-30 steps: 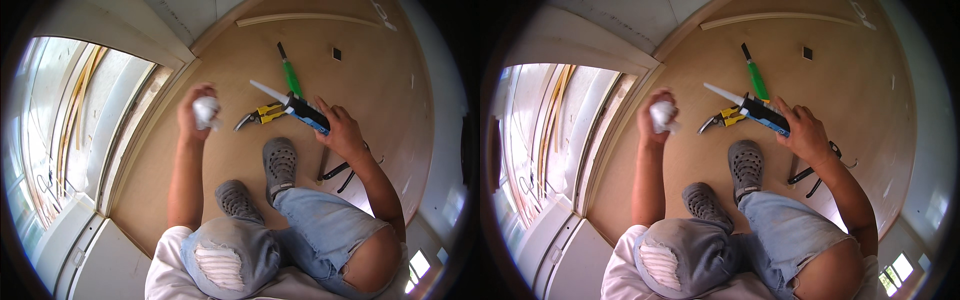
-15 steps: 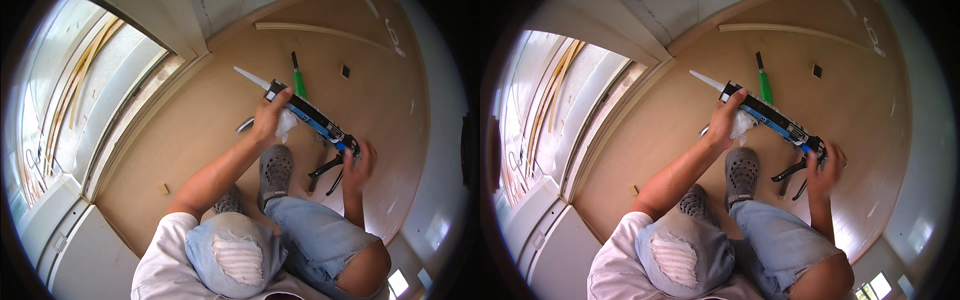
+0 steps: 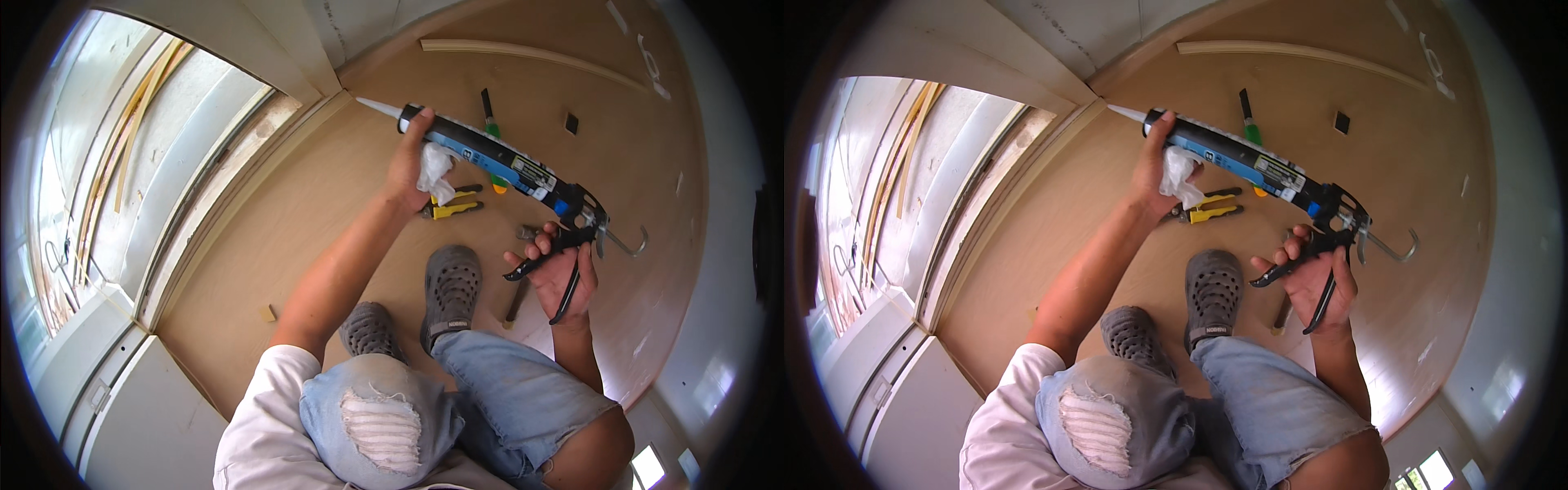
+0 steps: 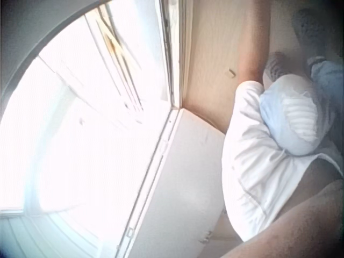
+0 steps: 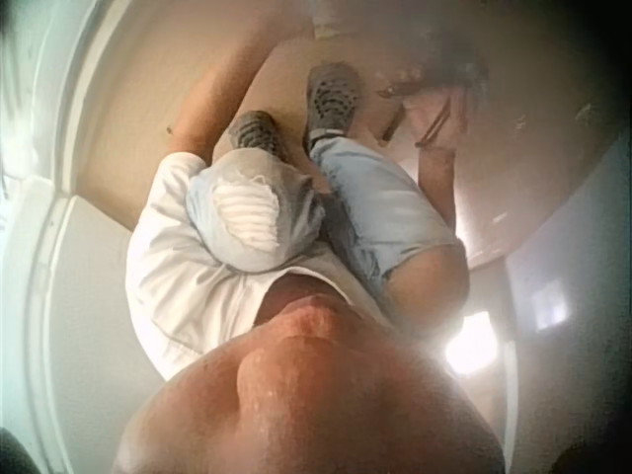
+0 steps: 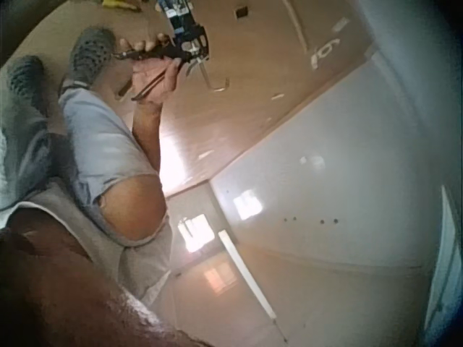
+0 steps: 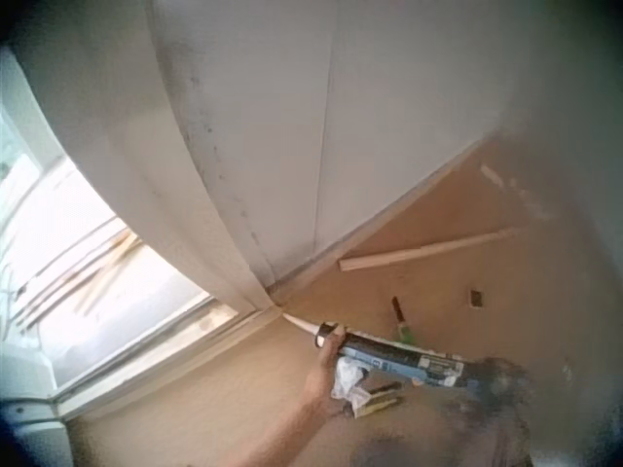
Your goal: The person installs wooden baseboards along the bottom of a wall and window frame. They cut the wood pieces to size using shears, apply sealant with a caulking gun, and press the trim into place. The person also wipes the area with a cloth and moves around the room to reach different sections.
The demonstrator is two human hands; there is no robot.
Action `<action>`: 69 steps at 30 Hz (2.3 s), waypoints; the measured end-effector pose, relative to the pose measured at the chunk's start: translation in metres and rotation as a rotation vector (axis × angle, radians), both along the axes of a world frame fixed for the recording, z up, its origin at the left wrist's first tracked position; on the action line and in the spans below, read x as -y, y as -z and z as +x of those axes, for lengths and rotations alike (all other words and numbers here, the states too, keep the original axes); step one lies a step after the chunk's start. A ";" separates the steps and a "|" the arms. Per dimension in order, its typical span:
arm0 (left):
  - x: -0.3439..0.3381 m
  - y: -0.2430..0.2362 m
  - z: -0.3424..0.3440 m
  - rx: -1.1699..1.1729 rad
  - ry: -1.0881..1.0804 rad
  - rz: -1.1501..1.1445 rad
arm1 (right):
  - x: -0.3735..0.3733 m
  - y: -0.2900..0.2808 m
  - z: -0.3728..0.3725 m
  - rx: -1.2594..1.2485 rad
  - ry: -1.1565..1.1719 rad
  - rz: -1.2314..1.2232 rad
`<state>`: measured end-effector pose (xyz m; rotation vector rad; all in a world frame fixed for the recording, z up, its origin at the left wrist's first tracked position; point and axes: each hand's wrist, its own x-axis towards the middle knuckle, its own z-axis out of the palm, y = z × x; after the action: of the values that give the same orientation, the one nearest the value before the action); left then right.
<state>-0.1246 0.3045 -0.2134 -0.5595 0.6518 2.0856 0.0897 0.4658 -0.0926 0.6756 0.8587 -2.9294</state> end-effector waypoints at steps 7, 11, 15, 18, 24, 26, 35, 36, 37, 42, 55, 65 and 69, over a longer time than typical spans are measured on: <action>0.001 0.020 -0.017 -0.018 0.034 0.014 | 0.011 0.000 -0.014 0.175 0.054 -0.012; 0.000 0.027 -0.023 -0.029 0.026 0.012 | 0.014 0.001 -0.022 0.189 0.057 0.015; -0.001 0.030 -0.027 -0.073 0.015 0.062 | 0.014 -0.001 -0.028 0.186 0.046 0.062; 0.004 0.025 -0.032 -0.073 -0.005 0.082 | 0.016 -0.006 -0.037 0.208 0.039 0.062; 0.002 0.033 -0.030 -0.065 -0.011 0.101 | 0.011 -0.008 -0.039 0.244 0.031 0.099; 0.000 0.032 -0.029 -0.069 -0.027 0.131 | 0.008 -0.010 -0.041 0.252 0.026 0.101; -0.004 0.029 -0.024 -0.060 -0.017 0.166 | -0.005 -0.021 -0.048 0.306 0.008 0.156; -0.004 0.028 -0.021 -0.045 -0.009 0.164 | -0.006 -0.023 -0.047 0.310 0.008 0.152; -0.004 0.027 -0.018 -0.021 -0.005 0.173 | -0.009 -0.026 -0.047 0.313 0.008 0.150; 0.003 0.002 0.009 -0.032 -0.022 0.115 | -0.025 -0.033 -0.029 0.239 0.004 0.137; 0.036 -0.030 0.029 -0.263 0.195 0.008 | -0.009 -0.014 0.050 0.173 0.027 0.100; 0.113 0.030 -0.002 0.038 -0.466 0.108 | -0.031 -0.029 0.084 0.122 -0.088 0.187; 0.092 0.019 -0.012 0.126 -0.399 0.159 | -0.021 -0.033 0.080 0.179 -0.108 0.402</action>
<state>-0.1365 0.2122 -0.2328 -0.7710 0.3149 2.4210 0.1702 0.4866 -0.0592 0.8599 1.4271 -2.5716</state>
